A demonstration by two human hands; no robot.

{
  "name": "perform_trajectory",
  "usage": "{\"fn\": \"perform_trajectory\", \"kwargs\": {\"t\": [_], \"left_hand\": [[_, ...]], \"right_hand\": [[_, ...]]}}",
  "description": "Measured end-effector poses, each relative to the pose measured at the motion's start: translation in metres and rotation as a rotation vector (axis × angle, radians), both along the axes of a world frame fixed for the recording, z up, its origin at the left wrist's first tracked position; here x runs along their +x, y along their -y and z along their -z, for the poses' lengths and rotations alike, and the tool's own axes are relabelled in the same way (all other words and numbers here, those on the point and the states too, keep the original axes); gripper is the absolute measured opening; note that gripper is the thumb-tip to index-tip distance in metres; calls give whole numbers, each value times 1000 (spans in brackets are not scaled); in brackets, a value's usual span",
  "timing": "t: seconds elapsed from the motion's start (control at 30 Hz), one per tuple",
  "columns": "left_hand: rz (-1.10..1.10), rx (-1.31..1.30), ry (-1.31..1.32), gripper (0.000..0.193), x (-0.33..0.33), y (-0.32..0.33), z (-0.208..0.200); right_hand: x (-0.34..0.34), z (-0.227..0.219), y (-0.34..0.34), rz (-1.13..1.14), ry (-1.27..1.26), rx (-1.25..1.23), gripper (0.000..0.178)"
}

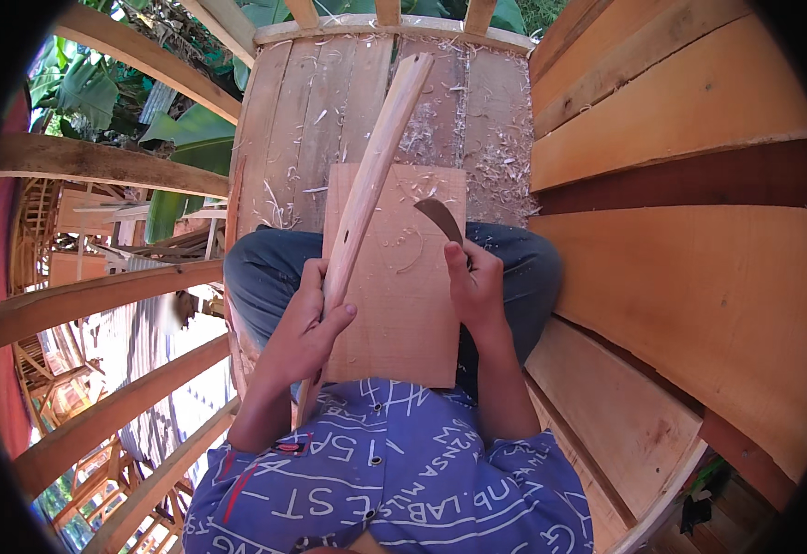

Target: The person is sitting cross-legged and using a curved knife to shave and smooth a rectangular piece of light-colored wood. They hold the wood in their left hand and use the knife in their right hand to remove thin shavings, occasionally rotating the wood to work on different sides.

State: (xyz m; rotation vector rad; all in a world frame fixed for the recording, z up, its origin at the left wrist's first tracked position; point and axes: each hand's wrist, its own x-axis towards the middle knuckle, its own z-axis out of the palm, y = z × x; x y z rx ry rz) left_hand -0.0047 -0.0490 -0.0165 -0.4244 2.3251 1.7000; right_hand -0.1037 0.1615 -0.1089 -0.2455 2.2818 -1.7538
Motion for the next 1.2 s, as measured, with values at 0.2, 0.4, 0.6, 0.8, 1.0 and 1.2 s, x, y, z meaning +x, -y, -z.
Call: {"fn": "perform_trajectory", "kwargs": {"t": [0.2, 0.4, 0.6, 0.8, 1.0, 1.2], "left_hand": [[96, -124, 58, 59, -13, -12, -12], [146, -165, 3, 67, -9, -35, 2], [188, -77, -26, 78, -14, -15, -4], [121, -5, -20, 69, -8, -9, 11], [-22, 103, 184, 55, -19, -10, -6], [-39, -77, -82, 54, -23, -9, -6]], "right_hand": [[41, 1, 15, -53, 361, -477, 54], [23, -31, 20, 78, 415, -624, 26], [-2, -51, 23, 125, 404, -831, 19], [-13, -58, 30, 97, 375, -842, 19], [-10, -40, 26, 1, 384, -841, 33], [-5, -24, 10, -135, -1, -220, 45]]}}
